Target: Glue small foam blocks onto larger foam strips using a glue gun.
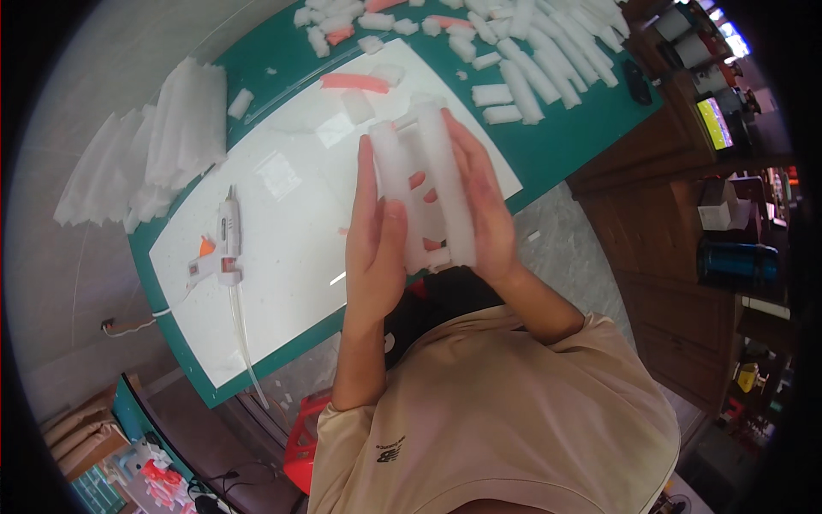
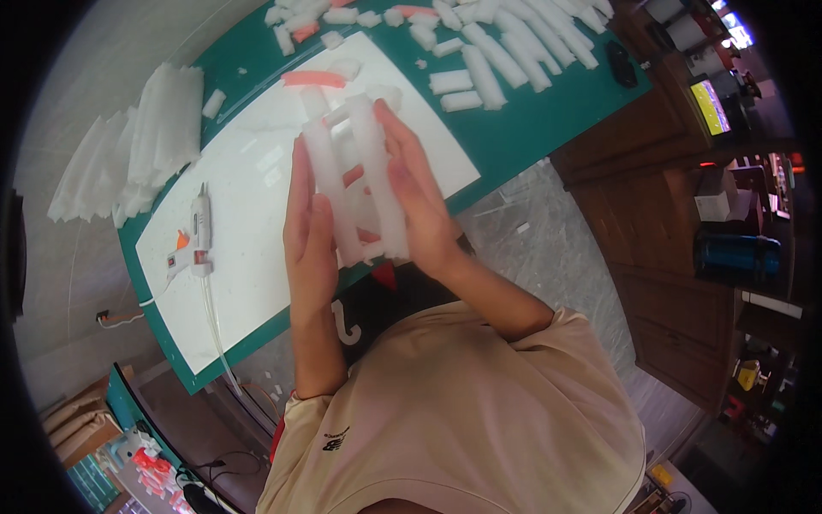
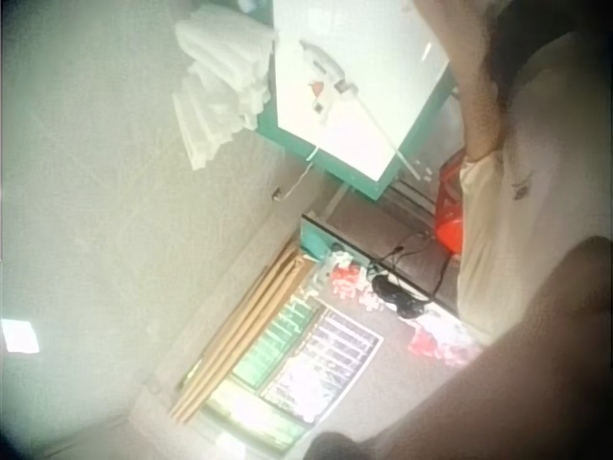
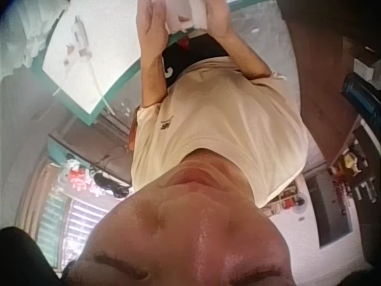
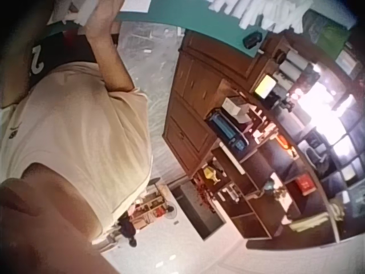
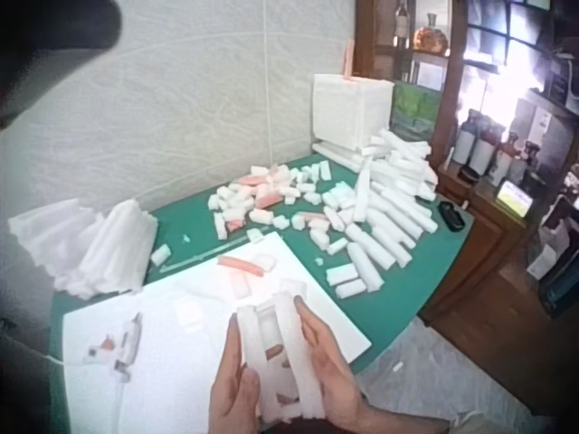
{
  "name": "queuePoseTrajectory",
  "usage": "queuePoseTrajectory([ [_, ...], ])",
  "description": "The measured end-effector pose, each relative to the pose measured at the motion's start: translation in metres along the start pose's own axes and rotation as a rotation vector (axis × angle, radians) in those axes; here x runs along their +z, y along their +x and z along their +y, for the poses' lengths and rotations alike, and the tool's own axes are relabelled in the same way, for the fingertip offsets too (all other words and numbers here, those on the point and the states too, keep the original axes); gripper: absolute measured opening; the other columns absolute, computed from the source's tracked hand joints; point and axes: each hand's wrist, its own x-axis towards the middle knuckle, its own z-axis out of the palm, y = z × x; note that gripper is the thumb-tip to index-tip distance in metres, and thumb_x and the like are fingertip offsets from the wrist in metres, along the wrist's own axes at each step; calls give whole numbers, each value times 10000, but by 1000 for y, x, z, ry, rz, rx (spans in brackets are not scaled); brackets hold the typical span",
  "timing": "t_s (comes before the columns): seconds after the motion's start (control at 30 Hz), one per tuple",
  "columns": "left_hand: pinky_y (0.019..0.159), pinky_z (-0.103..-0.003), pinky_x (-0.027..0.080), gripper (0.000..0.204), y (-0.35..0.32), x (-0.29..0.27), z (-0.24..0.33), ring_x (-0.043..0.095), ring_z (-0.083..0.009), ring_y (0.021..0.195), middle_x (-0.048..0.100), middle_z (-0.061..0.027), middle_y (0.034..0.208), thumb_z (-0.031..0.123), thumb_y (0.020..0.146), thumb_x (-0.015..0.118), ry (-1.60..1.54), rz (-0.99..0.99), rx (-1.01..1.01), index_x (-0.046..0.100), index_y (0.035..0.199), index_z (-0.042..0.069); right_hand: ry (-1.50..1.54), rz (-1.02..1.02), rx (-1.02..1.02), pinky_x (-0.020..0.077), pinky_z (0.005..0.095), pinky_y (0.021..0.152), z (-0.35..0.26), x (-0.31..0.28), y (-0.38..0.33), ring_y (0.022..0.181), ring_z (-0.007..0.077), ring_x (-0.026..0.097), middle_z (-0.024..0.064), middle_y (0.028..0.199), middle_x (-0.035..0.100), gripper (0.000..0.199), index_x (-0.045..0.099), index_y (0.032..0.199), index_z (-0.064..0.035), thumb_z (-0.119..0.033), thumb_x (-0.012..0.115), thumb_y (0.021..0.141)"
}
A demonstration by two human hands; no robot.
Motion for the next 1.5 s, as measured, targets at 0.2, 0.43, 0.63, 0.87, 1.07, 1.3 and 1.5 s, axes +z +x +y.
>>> queuePoseTrajectory([
  [0.2,1030,-394,394,677,-6,4,-14,428,-268,1288,324,-170,1491,363,978,441,-127,193,-28,206,1499,-1,85,2,-60,164,335,1153,23,7,-6,1441,222,165,124,1572,164,601,161,1499,18,-234,395,1007],
  [0.43,1038,-400,339,589,-4,21,-10,387,-248,1324,328,-91,1504,344,990,344,-1,211,-48,257,1507,75,65,2,-115,134,335,1159,7,-2,-11,1444,239,158,134,1566,180,548,191,1489,11,-203,366,1016],
  [0.63,1056,-406,329,585,-2,26,-9,368,-255,1337,309,-96,1512,333,991,334,5,162,-21,247,1509,77,2,9,-157,134,335,1159,3,-7,-7,1445,240,158,131,1568,179,539,198,1485,11,-210,349,1018],
  [0.87,1049,-401,337,604,-2,25,-10,363,-259,1339,307,-108,1511,345,988,337,2,145,-11,221,1515,72,-2,-7,-159,129,330,1160,2,-7,-8,1452,236,136,130,1576,158,553,166,1499,6,-199,340,1017],
  [1.07,1034,-388,344,610,-7,21,-5,362,-256,1340,315,-119,1504,340,986,331,-22,148,14,210,1516,66,-7,-65,-149,106,340,1163,4,-1,-7,1458,242,105,129,1582,127,579,150,1500,12,-234,340,1010],
  [1.3,1048,-384,327,616,-9,18,-5,353,-260,1346,314,-120,1503,342,979,327,-7,142,22,211,1515,64,30,-70,-101,69,363,1170,1,4,-8,1463,260,80,137,1585,107,612,145,1495,19,-293,343,1007],
  [1.5,1054,-379,319,626,-10,18,-3,341,-264,1352,299,-114,1512,344,972,330,-4,140,12,206,1516,61,-47,-75,-146,67,358,1170,4,4,-7,1464,258,80,139,1583,115,603,156,1493,23,-288,341,1010],
])
